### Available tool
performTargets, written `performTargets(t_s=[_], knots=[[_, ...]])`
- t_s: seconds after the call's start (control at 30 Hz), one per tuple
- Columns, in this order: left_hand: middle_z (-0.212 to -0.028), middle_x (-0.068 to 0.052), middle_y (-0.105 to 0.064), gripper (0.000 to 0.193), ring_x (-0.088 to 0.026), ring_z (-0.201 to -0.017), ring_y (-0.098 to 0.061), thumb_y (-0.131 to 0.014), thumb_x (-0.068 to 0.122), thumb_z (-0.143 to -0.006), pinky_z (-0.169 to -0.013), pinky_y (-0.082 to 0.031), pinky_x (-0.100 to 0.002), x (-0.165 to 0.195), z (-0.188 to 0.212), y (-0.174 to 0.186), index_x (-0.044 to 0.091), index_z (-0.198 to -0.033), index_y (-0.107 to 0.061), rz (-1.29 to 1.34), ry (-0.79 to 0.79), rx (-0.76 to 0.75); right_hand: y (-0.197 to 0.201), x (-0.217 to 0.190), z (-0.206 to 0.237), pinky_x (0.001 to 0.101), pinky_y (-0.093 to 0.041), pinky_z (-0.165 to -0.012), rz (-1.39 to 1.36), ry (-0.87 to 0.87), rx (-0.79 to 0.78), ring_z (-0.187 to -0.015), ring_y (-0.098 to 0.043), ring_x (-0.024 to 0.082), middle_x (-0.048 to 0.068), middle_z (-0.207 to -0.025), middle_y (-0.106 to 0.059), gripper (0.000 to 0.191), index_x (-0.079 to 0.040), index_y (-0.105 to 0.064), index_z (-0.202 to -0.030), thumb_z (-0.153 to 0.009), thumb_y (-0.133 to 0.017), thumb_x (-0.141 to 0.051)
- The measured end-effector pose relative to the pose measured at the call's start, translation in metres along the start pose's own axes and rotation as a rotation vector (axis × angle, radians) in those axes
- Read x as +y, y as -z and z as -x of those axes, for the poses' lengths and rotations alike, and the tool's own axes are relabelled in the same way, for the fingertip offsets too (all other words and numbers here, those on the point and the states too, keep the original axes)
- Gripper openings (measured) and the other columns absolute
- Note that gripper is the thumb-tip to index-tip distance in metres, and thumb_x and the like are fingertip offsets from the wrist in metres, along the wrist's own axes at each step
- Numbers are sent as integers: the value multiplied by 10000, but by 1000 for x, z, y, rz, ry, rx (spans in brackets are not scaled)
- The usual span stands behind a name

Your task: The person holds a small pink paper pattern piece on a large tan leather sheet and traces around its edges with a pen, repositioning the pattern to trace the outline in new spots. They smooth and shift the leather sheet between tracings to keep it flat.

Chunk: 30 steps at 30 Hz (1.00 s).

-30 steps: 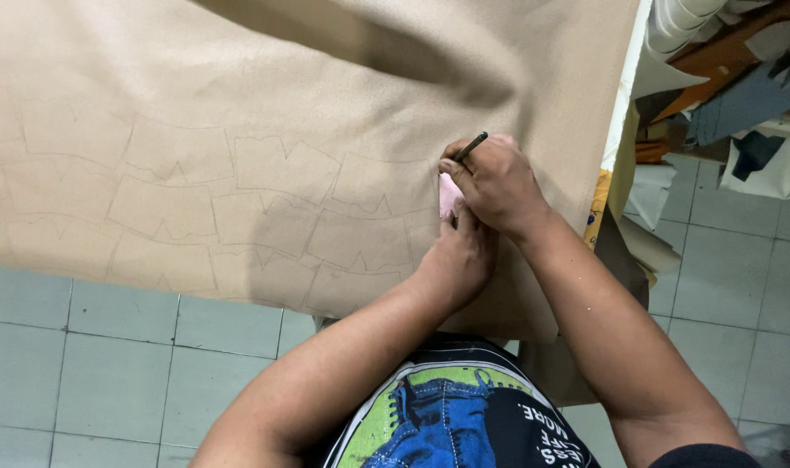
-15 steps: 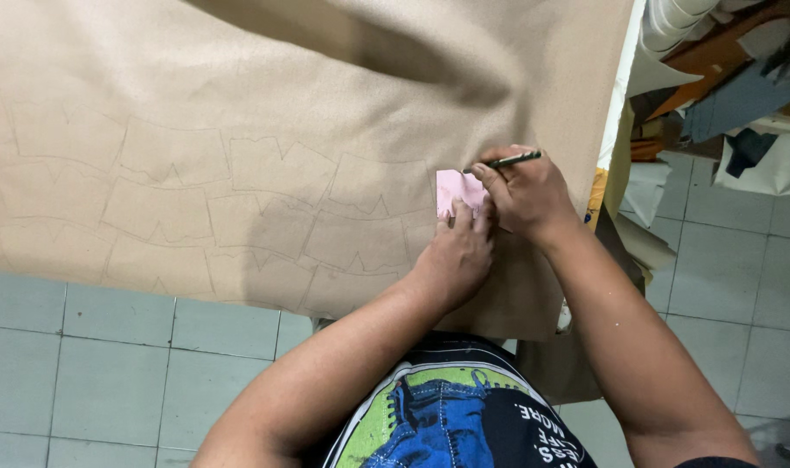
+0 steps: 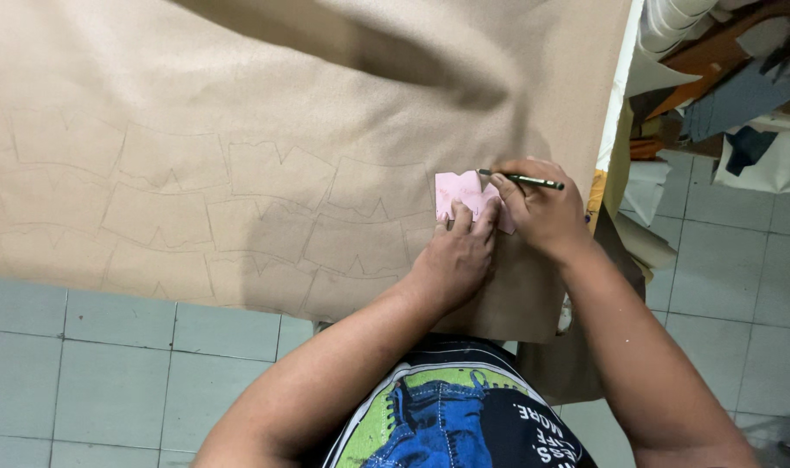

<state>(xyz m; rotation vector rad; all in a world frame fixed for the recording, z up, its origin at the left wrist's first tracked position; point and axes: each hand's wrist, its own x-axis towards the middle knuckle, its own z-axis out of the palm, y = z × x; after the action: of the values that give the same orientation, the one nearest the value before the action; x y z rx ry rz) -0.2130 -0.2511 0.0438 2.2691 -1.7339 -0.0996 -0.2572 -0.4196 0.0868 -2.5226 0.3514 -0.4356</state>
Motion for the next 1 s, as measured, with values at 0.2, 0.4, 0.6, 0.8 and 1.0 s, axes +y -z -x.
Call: performTargets(t_s=[0.2, 0.4, 0.6, 0.8, 1.0], knots=[[-1558, -220, -393, 683, -505, -1269, -494, -612, 400, -868, -966, -531, -582, 1, -1, -1, -42, -1386, -558, -24, -8, -29, -1, 1, 13, 386, -555, -835, 4, -129, -30, -951, -713, 297, 119, -1009, -754, 178, -73, -758, -1065, -1002, -706, -231], [-1539, -215, -424, 640, -479, -1270, -509, -598, 383, -906, -972, -544, -545, -1, 1, 3, -29, -1395, -563, -40, -6, 18, 13, -5, 9, 403, -555, -784, 23, -83, -128, -895, -711, 331, 143, -970, -749, 181, -53, -756, -1041, -989, -690, -214], [-1536, -176, -438, 699, -448, -1210, -524, -647, 394, -865, -941, -554, -484, -5, -3, 16, -9, -1427, -548, 12, -13, -22, 18, -2, -10, 410, -549, -764, 62, -110, -110, -875, -708, 339, 155, -949, -734, 185, -35, -744, -1024, -996, -688, -209], [-1491, -99, -478, 745, -441, -1215, -500, -696, 432, -771, -921, -538, -437, -8, -13, 20, 28, -1384, -567, 86, 24, -94, 13, -1, -3, 434, -531, -802, 92, -14, -5, -904, -685, 361, 152, -962, -722, 175, -22, -731, -1002, -1014, -686, -191], [-1487, -94, -497, 588, -429, -1177, -516, -628, 340, -882, -941, -526, -405, -10, -15, 14, 34, -1384, -600, 1, -15, -60, 15, 7, 9, 421, -533, -791, 72, -125, -3, -883, -688, 352, 161, -947, -711, 187, -13, -733, -1020, -1011, -672, -189]])
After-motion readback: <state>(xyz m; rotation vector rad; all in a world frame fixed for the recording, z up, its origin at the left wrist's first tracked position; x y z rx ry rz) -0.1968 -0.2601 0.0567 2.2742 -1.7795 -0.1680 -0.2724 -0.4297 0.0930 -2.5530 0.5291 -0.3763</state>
